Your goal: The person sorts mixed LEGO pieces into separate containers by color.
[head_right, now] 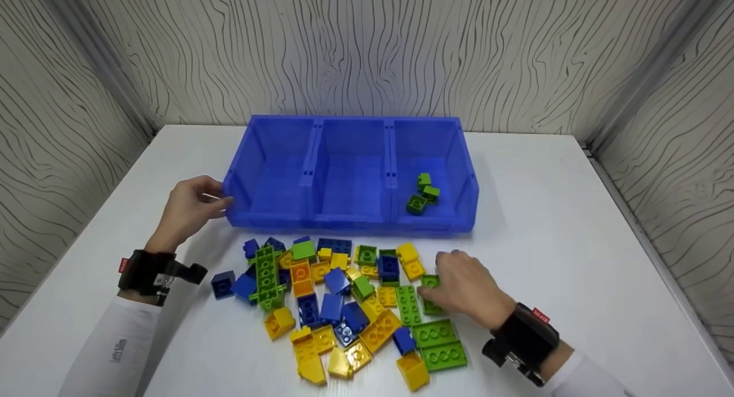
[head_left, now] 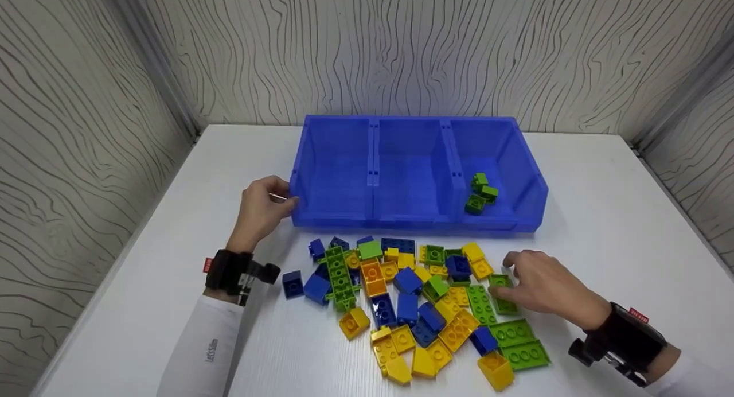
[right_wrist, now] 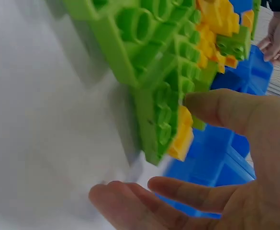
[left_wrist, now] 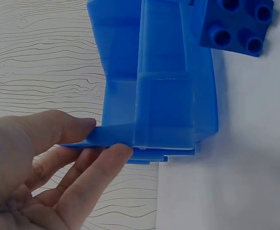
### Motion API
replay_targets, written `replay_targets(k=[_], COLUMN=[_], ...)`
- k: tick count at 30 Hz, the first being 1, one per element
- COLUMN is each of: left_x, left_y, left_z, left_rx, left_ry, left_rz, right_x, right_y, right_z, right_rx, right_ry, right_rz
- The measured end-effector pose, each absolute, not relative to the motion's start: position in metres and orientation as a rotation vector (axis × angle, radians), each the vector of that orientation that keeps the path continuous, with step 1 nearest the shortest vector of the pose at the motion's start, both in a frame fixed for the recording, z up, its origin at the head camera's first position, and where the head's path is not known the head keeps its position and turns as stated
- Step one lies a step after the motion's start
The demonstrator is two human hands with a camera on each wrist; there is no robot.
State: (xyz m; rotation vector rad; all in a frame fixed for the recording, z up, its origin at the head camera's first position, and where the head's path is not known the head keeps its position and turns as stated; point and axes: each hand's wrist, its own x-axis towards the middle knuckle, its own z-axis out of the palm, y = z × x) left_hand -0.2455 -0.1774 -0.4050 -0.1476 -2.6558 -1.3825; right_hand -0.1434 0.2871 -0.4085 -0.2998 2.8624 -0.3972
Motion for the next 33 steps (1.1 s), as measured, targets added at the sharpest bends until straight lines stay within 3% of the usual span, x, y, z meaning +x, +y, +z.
replay_targets(k=[13, 19, 27, 33], left_x=[-0.248, -0.248, -0.247, -0.246], left_y=[-0.178, -0.178, -0.179, -0.177], left_z=[-0.404, -0.405, -0.406, -0.405], left_rx=[-0.137, -0.126, -0.115, -0.104], left_ry=[-2.664, -2.664, -2.682, -2.691], left_rz=[-1.433, -1.442, -1.395, -1.388], right_x=[-0.150, -0.160, -0.188, -0.223], right_y=[0.286, 0.285, 0.278, 0.277], right_z=[-0.409, -0.387, -0.342, -0.331], right_rx=[-0.291, -0.369, -0.503, -0.523], right_ry=[2.766, 2.827, 2.974, 3.026], right_rz=[-0.489, -0.517, -0.499, -0.477])
